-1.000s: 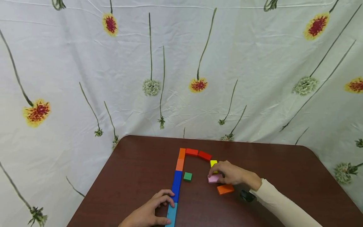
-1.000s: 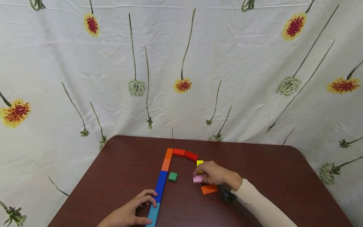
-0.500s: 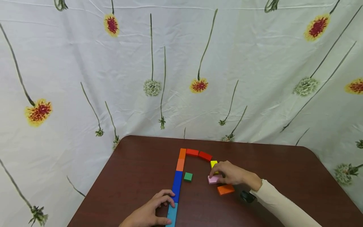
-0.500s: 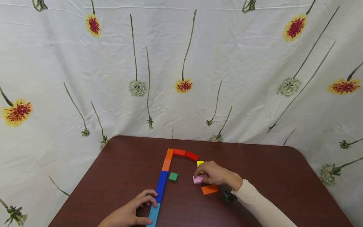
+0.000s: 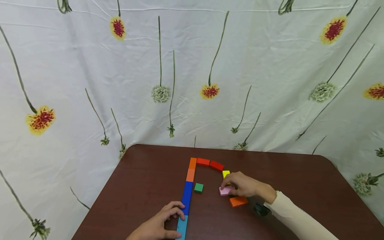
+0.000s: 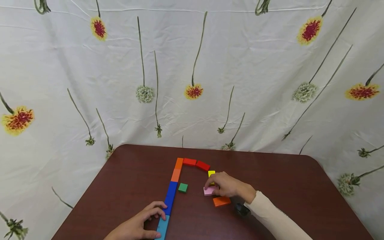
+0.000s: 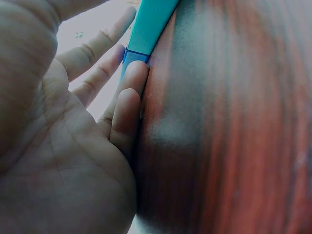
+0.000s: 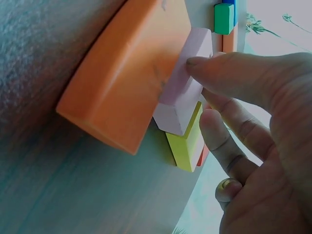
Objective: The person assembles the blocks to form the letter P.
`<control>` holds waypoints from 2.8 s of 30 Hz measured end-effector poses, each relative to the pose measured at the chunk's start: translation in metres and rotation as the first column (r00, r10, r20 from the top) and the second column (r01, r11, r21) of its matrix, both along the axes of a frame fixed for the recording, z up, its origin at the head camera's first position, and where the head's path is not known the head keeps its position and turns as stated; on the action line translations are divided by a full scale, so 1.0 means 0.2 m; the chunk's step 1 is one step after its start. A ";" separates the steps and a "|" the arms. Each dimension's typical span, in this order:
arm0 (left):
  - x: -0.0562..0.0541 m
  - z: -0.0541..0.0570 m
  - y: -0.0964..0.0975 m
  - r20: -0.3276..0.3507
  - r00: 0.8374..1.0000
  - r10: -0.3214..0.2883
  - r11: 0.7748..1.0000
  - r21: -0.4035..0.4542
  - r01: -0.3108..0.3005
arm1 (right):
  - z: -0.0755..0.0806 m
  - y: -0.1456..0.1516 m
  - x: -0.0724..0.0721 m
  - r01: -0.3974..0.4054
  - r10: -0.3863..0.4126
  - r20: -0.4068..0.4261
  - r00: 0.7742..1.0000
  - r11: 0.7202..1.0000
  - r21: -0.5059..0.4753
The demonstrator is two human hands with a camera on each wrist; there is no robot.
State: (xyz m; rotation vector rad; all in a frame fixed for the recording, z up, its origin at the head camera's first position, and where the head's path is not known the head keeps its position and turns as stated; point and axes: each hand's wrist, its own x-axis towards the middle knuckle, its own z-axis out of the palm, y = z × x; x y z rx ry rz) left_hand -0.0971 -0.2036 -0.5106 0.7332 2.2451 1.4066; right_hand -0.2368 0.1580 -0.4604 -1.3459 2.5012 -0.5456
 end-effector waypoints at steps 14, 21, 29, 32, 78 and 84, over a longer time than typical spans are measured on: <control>0.00 0.00 0.00 0.005 1.000 -0.002 1.000 0.013 0.002 | 0.05 0.12 0.02 0.047 0.023 0.279 0.960 0.969 -0.244; 0.00 0.00 0.00 -0.020 1.000 -0.011 1.000 0.011 0.011 | 0.00 0.25 0.01 0.026 0.059 0.312 0.948 0.965 -0.262; 0.00 0.00 0.00 -0.005 1.000 0.004 1.000 0.008 -0.004 | -0.08 0.32 0.03 0.039 0.058 0.351 0.935 0.964 -0.262; 0.00 0.00 0.00 0.001 1.000 0.008 1.000 0.007 -0.008 | -0.10 0.32 0.05 0.038 0.066 0.375 0.925 0.964 -0.263; 0.00 -0.01 -0.01 -0.049 0.999 -0.018 1.000 0.021 0.019 | 0.01 0.16 0.25 -0.166 0.173 -0.072 0.982 0.982 0.094; 0.00 -0.02 0.00 -0.042 0.999 -0.020 1.000 0.016 0.021 | 0.01 0.14 0.26 -0.185 0.187 -0.006 0.982 0.977 0.104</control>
